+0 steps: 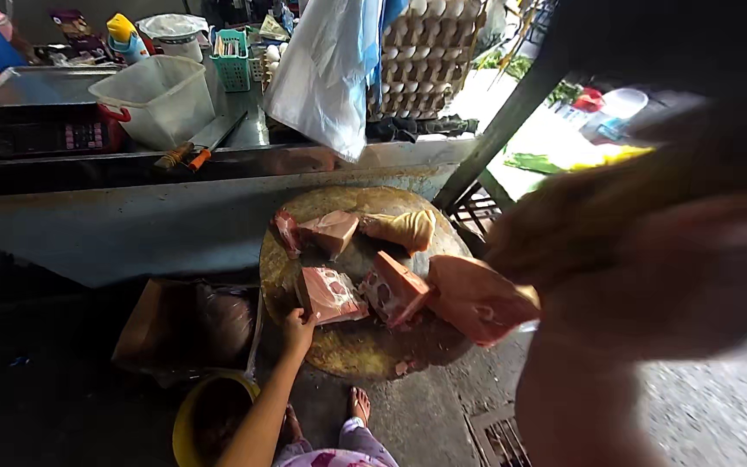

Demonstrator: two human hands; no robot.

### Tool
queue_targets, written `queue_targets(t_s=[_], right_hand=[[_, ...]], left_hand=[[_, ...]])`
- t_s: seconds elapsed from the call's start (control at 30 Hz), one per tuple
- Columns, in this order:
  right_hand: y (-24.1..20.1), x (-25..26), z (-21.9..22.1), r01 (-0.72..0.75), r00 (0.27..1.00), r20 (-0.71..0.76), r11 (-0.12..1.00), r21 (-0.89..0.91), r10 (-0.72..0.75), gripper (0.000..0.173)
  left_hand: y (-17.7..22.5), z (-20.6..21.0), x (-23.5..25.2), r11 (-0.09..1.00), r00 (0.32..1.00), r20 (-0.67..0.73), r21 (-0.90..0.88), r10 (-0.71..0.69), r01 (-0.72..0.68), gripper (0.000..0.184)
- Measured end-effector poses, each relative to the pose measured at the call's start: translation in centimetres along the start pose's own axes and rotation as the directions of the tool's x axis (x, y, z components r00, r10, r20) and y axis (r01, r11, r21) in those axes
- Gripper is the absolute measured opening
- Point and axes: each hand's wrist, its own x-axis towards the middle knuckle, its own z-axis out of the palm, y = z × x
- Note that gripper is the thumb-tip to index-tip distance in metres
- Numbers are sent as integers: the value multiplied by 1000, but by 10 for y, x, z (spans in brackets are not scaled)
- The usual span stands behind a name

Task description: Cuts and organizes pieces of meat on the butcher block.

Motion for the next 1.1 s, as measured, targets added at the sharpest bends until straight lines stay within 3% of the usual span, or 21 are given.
queue_targets(t_s=[0.07, 0.13, 0.2, 0.23, 0.27, 0.3, 0.33, 0.37, 0.43, 0.63, 0.73, 0.8, 0.83, 0.9, 0.93, 0.97, 1.03, 1.1], right_hand=[[-16, 56, 8, 153, 958, -239, 987, -40, -158, 20], [-2, 45, 19, 159, 927, -324, 980, -122, -191, 19], [48, -64, 40, -127, 983, -160, 955, -269, 86, 23], [76, -138, 51, -347, 932, -50, 843, -412, 359, 29], [95, -197, 59, -525, 730, 53, 608, -596, 681, 36], [110, -235, 64, -594, 398, 93, 334, -732, 912, 43], [123, -255, 72, -590, 121, 92, 146, -794, 988, 46], [132, -261, 75, -574, -19, 87, 61, -817, 996, 47], [138, -257, 68, -578, -79, 114, 48, -815, 990, 43], [165, -274, 34, -725, 53, 271, 224, -652, 961, 36], [153, -255, 27, -763, 124, 273, 268, -588, 954, 40], [122, -216, 22, -769, 300, 275, 402, -496, 914, 40], [103, -190, 20, -722, 470, 260, 537, -435, 843, 39], [75, -135, 18, -471, 831, 167, 830, -298, 531, 35], [67, -108, 18, -320, 931, 107, 920, -225, 350, 34], [59, -79, 20, -195, 978, 42, 970, -143, 203, 34], [49, -34, 32, 5, 994, -107, 1000, -16, -7, 28], [55, -41, 43, -2, 987, -161, 1000, -27, -2, 27]], left_hand=[[-1, -1, 1, 1000, 1000, 3, -20, -16, 16, 47], [-3, -1, 2, 999, 1000, 5, -37, -18, 18, 46], [-4, -3, 2, 999, 1000, 18, -49, -11, 12, 46], [-4, -4, 2, 999, 1000, 24, -44, -9, 10, 46], [-5, -6, 3, 999, 1000, 25, -32, -5, 6, 47], [-6, -7, 2, 999, 999, 31, -28, -19, 20, 49], [-10, -10, 3, 999, 999, 33, -20, -26, 27, 52], [-11, -12, 4, 999, 999, 37, -18, -28, 29, 53], [-12, -9, 5, 999, 998, 52, -27, -40, 41, 50], [-8, -12, 13, 995, 990, 102, -23, -99, 102, 42], [-4, -12, 13, 994, 990, 94, -21, -103, 105, 37], [-5, -15, 10, 994, 989, 105, -9, -106, 108, 38], [-6, -15, 10, 995, 990, 103, -15, -96, 98, 39], [-9, -13, 11, 995, 991, 92, -17, -98, 100, 40], [-9, -12, 11, 995, 992, 86, -7, -95, 96, 40], [-8, -11, 11, 996, 992, 83, 0, -93, 94, 39], [-6, -10, 12, 996, 993, 73, 0, -91, 92, 38], [-6, -9, 11, 995, 993, 66, -10, -94, 95, 38]])
